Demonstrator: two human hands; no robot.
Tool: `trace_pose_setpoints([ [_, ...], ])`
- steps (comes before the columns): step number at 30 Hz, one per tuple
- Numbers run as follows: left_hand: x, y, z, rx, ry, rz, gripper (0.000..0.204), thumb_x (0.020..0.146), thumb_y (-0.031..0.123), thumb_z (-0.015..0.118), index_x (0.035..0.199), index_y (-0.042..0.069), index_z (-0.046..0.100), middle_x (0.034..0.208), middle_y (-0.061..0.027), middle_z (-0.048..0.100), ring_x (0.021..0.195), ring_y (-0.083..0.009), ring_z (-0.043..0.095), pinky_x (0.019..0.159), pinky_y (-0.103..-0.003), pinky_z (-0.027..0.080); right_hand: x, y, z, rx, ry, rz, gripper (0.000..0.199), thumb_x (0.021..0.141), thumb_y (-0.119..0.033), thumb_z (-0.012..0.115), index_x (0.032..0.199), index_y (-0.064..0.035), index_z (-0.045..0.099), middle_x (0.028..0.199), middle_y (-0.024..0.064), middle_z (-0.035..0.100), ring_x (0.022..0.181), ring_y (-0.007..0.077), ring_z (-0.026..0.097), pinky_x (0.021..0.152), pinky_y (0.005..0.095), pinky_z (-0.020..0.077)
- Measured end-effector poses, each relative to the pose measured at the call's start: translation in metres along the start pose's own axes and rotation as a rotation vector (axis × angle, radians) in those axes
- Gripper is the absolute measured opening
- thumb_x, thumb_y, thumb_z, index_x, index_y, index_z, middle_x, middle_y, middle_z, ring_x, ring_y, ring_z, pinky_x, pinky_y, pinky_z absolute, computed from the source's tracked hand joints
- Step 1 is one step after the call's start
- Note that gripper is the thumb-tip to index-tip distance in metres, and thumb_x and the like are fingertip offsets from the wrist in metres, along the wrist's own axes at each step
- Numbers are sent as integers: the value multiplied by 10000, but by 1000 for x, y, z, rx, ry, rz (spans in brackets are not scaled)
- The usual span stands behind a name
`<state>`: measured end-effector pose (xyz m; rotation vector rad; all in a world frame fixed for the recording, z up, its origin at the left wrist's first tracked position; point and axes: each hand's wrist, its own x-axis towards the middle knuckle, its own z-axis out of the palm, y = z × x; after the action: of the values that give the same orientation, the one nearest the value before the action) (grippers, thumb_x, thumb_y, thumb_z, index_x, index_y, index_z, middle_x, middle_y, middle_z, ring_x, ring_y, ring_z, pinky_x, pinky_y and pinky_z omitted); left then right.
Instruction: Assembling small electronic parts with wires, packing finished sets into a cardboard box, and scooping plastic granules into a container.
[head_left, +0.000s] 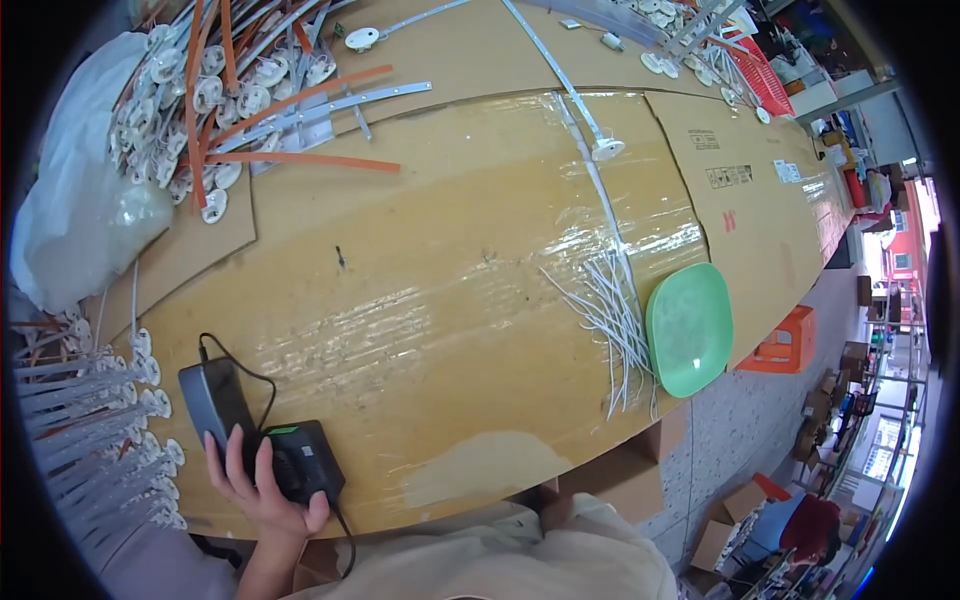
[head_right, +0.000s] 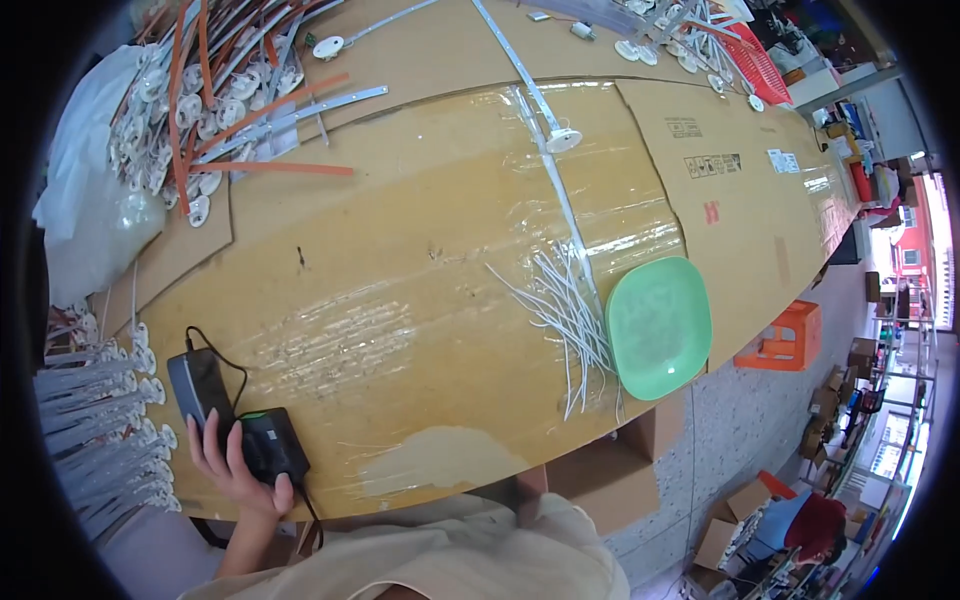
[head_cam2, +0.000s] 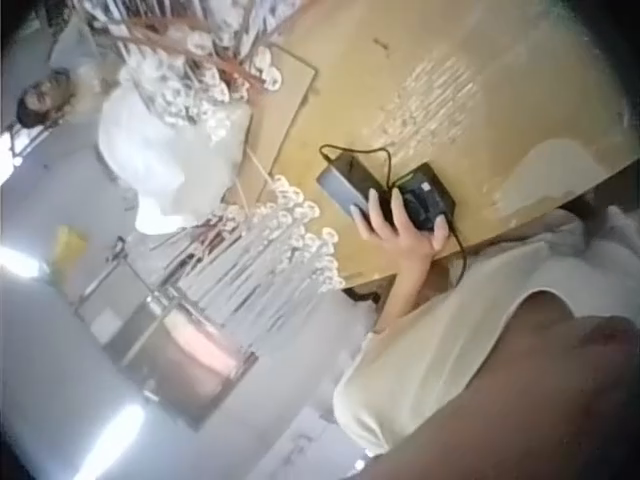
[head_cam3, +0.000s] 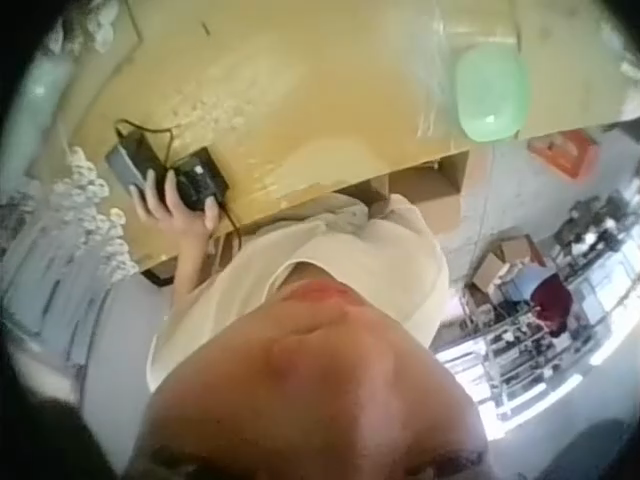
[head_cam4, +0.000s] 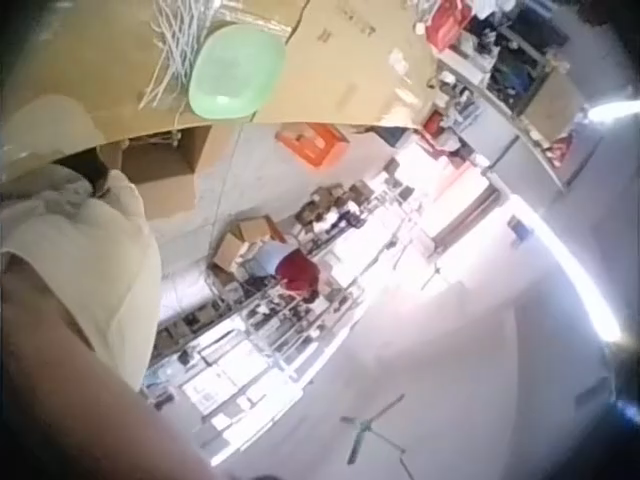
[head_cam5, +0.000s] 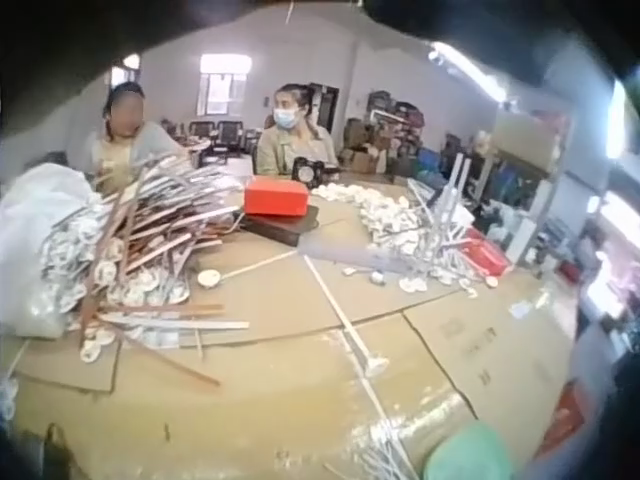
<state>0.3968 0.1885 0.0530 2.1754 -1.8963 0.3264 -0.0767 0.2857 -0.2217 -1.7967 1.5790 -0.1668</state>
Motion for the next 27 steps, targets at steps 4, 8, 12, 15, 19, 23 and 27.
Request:
trace_pose_setpoints([
  [4, 1, -2, -6, -11, 16, -3, 659, 817, 549, 490, 1179, -1, 519, 1292, -276, 459, 1243, -544, 324, 994, -633, 280, -4, -92, 51, 5, 125, -130, 238, 874, -227, 538, 977, -35, 633, 1005, 257, 618, 964, 404, 594, 821, 471, 484],
  [8, 4, -2, 2, -55, 47, 13, 611, 758, 479, 566, 1148, 8, 547, 1292, -250, 466, 1255, -528, 322, 1006, -607, 280, 62, -101, 27, -33, 301, -304, 236, 871, -220, 528, 975, -40, 642, 1011, 250, 616, 977, 397, 590, 834, 465, 478],
  [12, -1, 1, -5, -157, 102, 11, 555, 695, 307, 637, 1152, 6, 545, 1321, -220, 453, 1285, -480, 312, 1049, -562, 258, 132, -154, -54, -77, 425, -474, 237, 867, -212, 518, 973, -46, 650, 1018, 242, 614, 989, 390, 586, 848, 460, 472],
  [15, -8, -1, -4, -169, 237, 6, 531, 690, 342, 678, 1124, 51, 584, 1278, -198, 471, 1253, -472, 346, 1017, -553, 297, 133, -14, 14, -442, 381, 385, 575, 804, -419, 683, 1159, 14, 553, 1105, 227, 580, 1106, 261, 559, 888, 364, 456],
  [19, -12, -2, 1, -129, 273, -58, 530, 701, 380, 680, 1122, 66, 601, 1291, -167, 470, 1269, -432, 342, 1007, -528, 306, 89, 85, 34, -226, 334, 164, 594, 757, -437, 713, 1143, -4, 586, 1046, 192, 621, 1061, 258, 599, 864, 387, 485],
  [23, -19, 2, -13, -152, 304, 7, 632, 635, 484, 728, 1124, 96, 628, 1326, -157, 463, 1285, -418, 339, 1006, -545, 306, 62, 197, 84, 157, 223, -337, 531, 708, -389, 749, 1104, -50, 648, 1094, 149, 650, 1062, 266, 625, 869, 385, 520],
  [27, -20, 8, -11, -128, 282, 38, 694, 568, 540, 770, 1112, 125, 655, 1323, -139, 491, 1293, -404, 349, 1011, -556, 311, 108, 126, 86, -3, -135, 7, 496, 694, -350, 756, 1095, -69, 674, 1126, 140, 660, 1063, 281, 636, 875, 391, 535],
])
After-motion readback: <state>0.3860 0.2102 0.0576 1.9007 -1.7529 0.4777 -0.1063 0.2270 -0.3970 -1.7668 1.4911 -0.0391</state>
